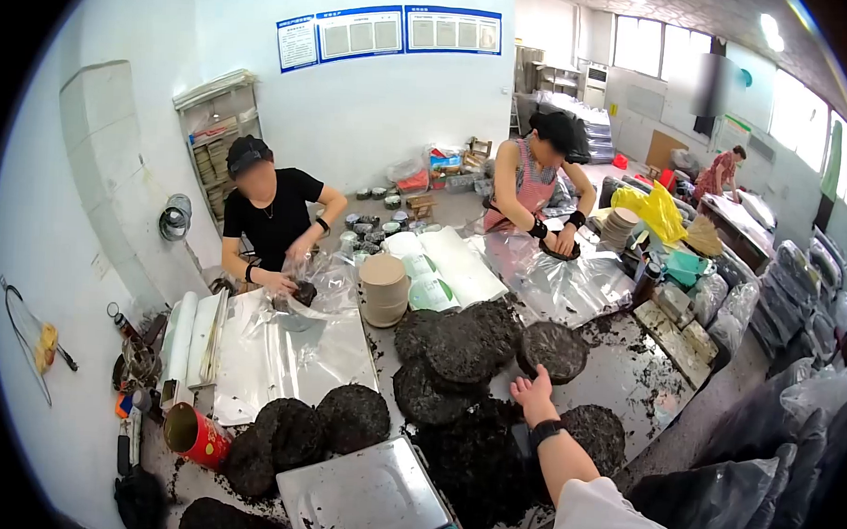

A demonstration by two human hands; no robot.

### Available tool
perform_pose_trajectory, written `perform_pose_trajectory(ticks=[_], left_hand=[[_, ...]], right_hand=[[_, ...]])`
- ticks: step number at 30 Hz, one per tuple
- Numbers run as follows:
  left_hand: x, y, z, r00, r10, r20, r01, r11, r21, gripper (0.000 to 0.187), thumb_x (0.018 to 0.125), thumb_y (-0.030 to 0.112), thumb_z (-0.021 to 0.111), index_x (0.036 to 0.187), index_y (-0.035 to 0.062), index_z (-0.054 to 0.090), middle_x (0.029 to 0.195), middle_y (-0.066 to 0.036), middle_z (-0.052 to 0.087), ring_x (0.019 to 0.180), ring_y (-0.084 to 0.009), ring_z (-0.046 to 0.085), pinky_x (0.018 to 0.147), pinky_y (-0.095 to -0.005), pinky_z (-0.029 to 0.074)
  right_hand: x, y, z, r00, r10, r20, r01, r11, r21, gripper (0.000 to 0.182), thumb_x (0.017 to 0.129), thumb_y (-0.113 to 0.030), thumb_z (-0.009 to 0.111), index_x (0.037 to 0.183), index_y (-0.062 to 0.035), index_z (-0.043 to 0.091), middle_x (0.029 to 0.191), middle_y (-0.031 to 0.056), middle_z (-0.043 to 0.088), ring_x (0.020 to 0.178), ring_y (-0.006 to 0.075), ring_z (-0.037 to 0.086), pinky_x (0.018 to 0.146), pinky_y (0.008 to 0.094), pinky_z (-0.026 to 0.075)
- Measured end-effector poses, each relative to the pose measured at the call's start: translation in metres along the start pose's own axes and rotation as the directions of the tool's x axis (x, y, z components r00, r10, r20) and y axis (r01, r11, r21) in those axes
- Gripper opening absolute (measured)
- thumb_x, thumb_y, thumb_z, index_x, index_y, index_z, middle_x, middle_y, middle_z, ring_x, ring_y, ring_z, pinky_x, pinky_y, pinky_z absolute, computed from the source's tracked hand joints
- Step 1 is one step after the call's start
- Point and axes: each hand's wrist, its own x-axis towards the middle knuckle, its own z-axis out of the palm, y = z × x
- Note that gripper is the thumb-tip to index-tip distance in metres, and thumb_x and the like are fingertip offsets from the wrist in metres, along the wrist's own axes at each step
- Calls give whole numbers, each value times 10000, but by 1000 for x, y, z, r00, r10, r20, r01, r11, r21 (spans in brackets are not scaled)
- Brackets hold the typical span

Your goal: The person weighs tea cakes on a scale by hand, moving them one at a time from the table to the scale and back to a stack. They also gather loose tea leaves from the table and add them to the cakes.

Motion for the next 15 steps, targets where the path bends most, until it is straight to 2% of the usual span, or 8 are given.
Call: perform_pose_trajectory(ticks=[3, 5, 6, 8, 10, 11, 14, 15], left_hand=[[-5, -57, 60, 881, -97, 462, 332, 823, -461, 765, 740, 406, 745, 1258, -79, 458, 1344, -248, 414, 1231, -334, 408, 987, -407, 377], [5, -88, 111, 875, -300, 381, 471, 712, -520, 427, 761, 45, 660, 1151, -56, 517, 1138, -140, 576, 1032, -238, 553, 887, -361, 452], [8, -126, 140, 953, -92, 290, 267, 711, -650, 549, 669, 81, 766, 1140, -67, 527, 1101, -147, 601, 946, -254, 578, 829, -369, 478], [-10, -98, 120, 982, -133, 137, 187, 807, -560, 683, 552, 307, 835, 1022, -91, 540, 1047, -259, 597, 963, -375, 580, 838, -442, 463], [-23, -62, 89, 983, -124, -134, 108, 987, -119, 700, 527, 332, 854, 1005, -77, 547, 962, -269, 610, 910, -446, 574, 810, -478, 457], [-27, -43, 74, 977, -155, -149, 127, 976, -178, 700, 508, 323, 861, 991, -77, 550, 963, -273, 608, 940, -451, 564, 821, -478, 449], [-18, -67, 98, 927, -373, 46, 355, 829, -432, 767, 699, 274, 796, 1269, -60, 405, 1233, -238, 504, 1103, -401, 512, 908, -480, 450], [-17, -71, 87, 877, -435, 203, 462, 649, -604, 756, 733, 256, 768, 1300, -48, 372, 1258, -224, 484, 1124, -388, 500, 915, -477, 451]], right_hand=[[-63, 33, -24, 852, -7, 524, 192, 935, -300, 472, 888, -252, 555, 1300, -62, 422, 1273, 93, 479, 1156, 246, 488, 920, 427, 401], [-133, 44, -49, 672, 101, 733, 442, 740, -507, 384, 881, -202, 580, 1225, -50, 498, 1171, 87, 551, 1053, 234, 558, 883, 376, 439], [-148, 45, -72, 548, 182, 817, 611, 579, -539, 348, 866, -190, 610, 1178, -54, 537, 1115, 77, 579, 989, 223, 590, 860, 355, 455], [-195, 15, -88, 152, 152, 977, 949, -297, -101, 392, 689, -146, 740, 1057, -82, 620, 1078, 125, 606, 979, 275, 596, 852, 364, 471], [-194, -28, -108, 213, 93, 973, 787, -607, -114, 396, 624, -115, 726, 1004, -64, 629, 1033, 139, 611, 982, 322, 577, 867, 402, 458], [-190, -53, -119, 382, -112, 917, 716, -592, -370, 380, 651, -113, 716, 1009, -37, 613, 1039, 145, 601, 992, 330, 560, 879, 405, 446], [-37, -158, -221, 192, -571, 798, 281, -747, -602, 707, 751, -197, 714, 1309, 63, 368, 1287, 240, 459, 1197, 374, 429, 1027, 415, 316], [-13, -174, -242, 297, -653, 697, 216, -665, -715, 722, 770, -231, 713, 1319, 65, 351, 1293, 237, 452, 1188, 362, 446, 1004, 412, 342]])
